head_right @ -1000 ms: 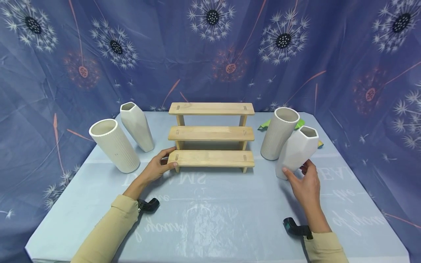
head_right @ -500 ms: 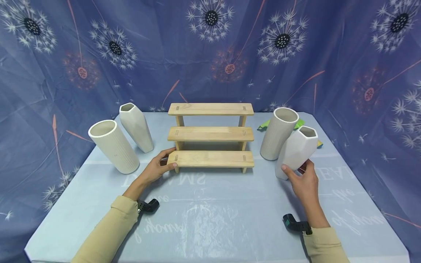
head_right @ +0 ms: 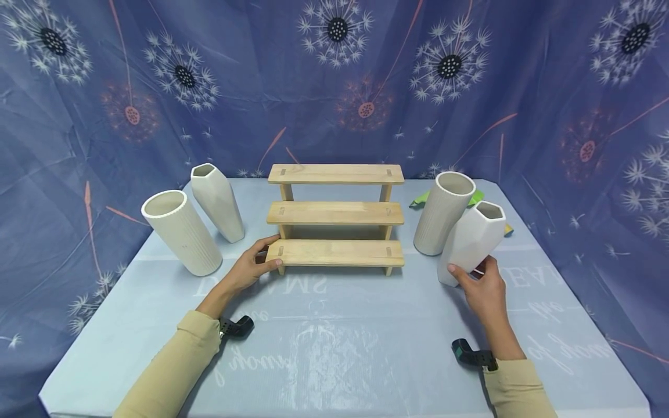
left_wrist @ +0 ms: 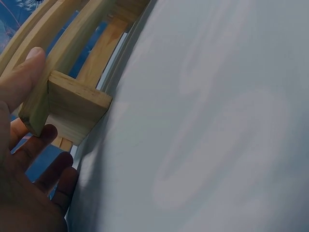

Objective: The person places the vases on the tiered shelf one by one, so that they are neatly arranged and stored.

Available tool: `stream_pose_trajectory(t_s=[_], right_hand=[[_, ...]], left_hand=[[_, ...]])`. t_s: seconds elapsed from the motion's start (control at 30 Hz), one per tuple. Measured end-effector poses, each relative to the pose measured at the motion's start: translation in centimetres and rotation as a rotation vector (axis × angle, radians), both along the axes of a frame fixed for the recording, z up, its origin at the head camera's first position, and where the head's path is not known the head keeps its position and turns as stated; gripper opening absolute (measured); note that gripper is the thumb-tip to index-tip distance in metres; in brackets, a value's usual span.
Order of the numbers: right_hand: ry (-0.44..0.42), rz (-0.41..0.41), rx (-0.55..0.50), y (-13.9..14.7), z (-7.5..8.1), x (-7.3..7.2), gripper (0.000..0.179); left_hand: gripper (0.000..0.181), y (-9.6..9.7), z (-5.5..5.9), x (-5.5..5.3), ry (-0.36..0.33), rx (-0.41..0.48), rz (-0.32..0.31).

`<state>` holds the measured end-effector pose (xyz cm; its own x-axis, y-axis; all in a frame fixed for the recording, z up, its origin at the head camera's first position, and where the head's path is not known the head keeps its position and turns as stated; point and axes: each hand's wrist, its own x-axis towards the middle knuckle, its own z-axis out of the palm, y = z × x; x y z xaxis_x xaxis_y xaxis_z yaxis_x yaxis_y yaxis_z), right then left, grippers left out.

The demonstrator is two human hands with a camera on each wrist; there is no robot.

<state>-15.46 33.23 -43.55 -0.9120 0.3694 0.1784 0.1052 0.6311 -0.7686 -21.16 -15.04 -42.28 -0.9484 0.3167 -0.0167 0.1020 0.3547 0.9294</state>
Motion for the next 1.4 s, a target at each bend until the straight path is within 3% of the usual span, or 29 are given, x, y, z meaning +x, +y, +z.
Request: stream_pose_trajectory(t_s=[0.33,0.73,1.4], right_hand=[[0.011,0.029,0.0,0.4,-0.6,-0.1,0.069],[0.025,0.021,-0.01,0.7,-1.1,-0.3,0.068],[-0.005,0.002,-0.012,-0.3,-0.5,0.4,0.07]], left_hand=[[0.07,0.0,-0.6,-0.2,-0.012,0.051,-0.001],[0.07,0.0,-0.6,0.0,-0.02,0.048,-0.005],[0.069,0.0,-0.6,0.0,-0.023,0.055,-0.003]])
